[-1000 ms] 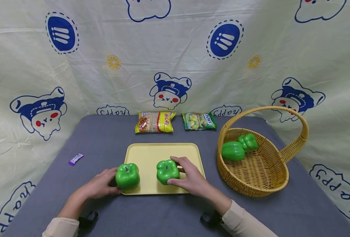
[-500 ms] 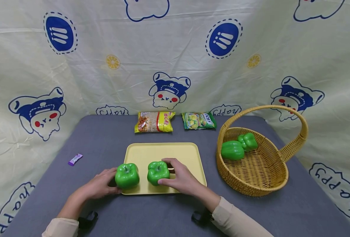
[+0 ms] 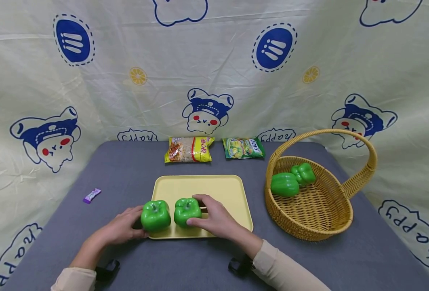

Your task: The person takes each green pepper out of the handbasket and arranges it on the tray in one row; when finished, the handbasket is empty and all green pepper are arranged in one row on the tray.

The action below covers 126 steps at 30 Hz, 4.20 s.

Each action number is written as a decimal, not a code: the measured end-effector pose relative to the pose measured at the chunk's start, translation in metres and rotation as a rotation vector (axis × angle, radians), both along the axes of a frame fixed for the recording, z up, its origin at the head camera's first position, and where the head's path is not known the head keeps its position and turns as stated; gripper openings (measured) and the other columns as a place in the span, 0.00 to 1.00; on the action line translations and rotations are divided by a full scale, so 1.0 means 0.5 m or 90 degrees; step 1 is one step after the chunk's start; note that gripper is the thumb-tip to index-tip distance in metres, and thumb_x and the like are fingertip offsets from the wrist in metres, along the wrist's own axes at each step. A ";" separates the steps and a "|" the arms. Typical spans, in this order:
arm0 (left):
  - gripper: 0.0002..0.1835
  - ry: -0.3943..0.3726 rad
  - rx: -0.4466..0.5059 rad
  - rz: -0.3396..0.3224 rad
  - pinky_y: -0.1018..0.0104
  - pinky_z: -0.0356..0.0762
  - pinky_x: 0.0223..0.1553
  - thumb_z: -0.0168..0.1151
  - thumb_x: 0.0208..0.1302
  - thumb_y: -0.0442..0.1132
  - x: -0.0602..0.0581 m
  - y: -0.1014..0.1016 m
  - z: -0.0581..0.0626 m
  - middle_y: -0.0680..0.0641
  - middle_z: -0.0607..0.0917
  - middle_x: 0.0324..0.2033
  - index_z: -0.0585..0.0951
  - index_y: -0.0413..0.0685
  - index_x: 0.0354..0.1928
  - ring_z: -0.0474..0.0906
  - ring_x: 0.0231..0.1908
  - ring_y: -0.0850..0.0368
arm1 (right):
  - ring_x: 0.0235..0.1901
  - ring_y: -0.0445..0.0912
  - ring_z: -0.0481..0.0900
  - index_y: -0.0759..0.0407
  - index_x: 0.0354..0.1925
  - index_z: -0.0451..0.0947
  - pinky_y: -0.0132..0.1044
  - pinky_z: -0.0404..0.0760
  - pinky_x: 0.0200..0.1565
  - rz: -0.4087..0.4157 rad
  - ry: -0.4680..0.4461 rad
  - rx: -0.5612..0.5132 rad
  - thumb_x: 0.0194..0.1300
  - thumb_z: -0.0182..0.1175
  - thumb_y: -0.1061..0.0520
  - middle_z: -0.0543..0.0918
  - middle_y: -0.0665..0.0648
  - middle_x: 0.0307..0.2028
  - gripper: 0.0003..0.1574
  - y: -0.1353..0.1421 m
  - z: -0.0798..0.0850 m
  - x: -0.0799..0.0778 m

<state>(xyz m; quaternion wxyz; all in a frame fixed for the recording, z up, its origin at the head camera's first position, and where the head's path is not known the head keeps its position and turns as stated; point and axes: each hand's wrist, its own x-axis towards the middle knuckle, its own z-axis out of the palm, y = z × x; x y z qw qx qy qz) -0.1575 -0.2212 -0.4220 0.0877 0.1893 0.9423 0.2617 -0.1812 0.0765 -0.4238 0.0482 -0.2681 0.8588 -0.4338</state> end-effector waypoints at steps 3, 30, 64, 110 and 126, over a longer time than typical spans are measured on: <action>0.40 0.009 -0.001 -0.002 0.34 0.64 0.55 0.72 0.48 0.48 0.000 0.000 0.000 0.35 0.74 0.59 0.70 0.35 0.61 0.67 0.59 0.34 | 0.53 0.49 0.79 0.58 0.64 0.64 0.41 0.78 0.54 0.003 -0.002 0.003 0.55 0.67 0.44 0.75 0.55 0.57 0.44 -0.005 0.002 0.001; 0.39 0.015 -0.005 -0.009 0.34 0.64 0.55 0.72 0.48 0.47 -0.001 -0.002 -0.001 0.34 0.74 0.58 0.71 0.34 0.61 0.67 0.59 0.34 | 0.58 0.53 0.74 0.55 0.67 0.61 0.44 0.75 0.58 0.018 0.034 0.003 0.55 0.68 0.44 0.71 0.61 0.60 0.47 0.011 0.016 0.008; 0.39 -0.002 -0.008 -0.003 0.34 0.64 0.55 0.71 0.48 0.47 0.002 0.000 0.003 0.34 0.73 0.59 0.70 0.36 0.61 0.67 0.59 0.34 | 0.58 0.52 0.73 0.56 0.63 0.67 0.52 0.74 0.57 -0.107 0.215 0.085 0.52 0.70 0.46 0.75 0.56 0.58 0.42 0.233 0.154 0.042; 0.38 0.033 -0.003 -0.019 0.36 0.67 0.54 0.72 0.47 0.48 0.003 -0.001 0.002 0.37 0.76 0.56 0.72 0.36 0.59 0.70 0.56 0.37 | 0.58 0.61 0.72 0.56 0.65 0.64 0.59 0.71 0.55 -0.200 0.153 0.184 0.59 0.64 0.44 0.72 0.61 0.61 0.41 0.477 0.199 -0.055; 0.39 0.017 -0.007 -0.011 0.35 0.66 0.53 0.72 0.47 0.48 0.002 -0.001 0.001 0.37 0.75 0.57 0.72 0.37 0.60 0.69 0.57 0.37 | 0.59 0.61 0.68 0.54 0.67 0.61 0.60 0.68 0.56 -0.182 0.112 0.232 0.59 0.62 0.39 0.70 0.64 0.62 0.44 0.496 0.166 -0.110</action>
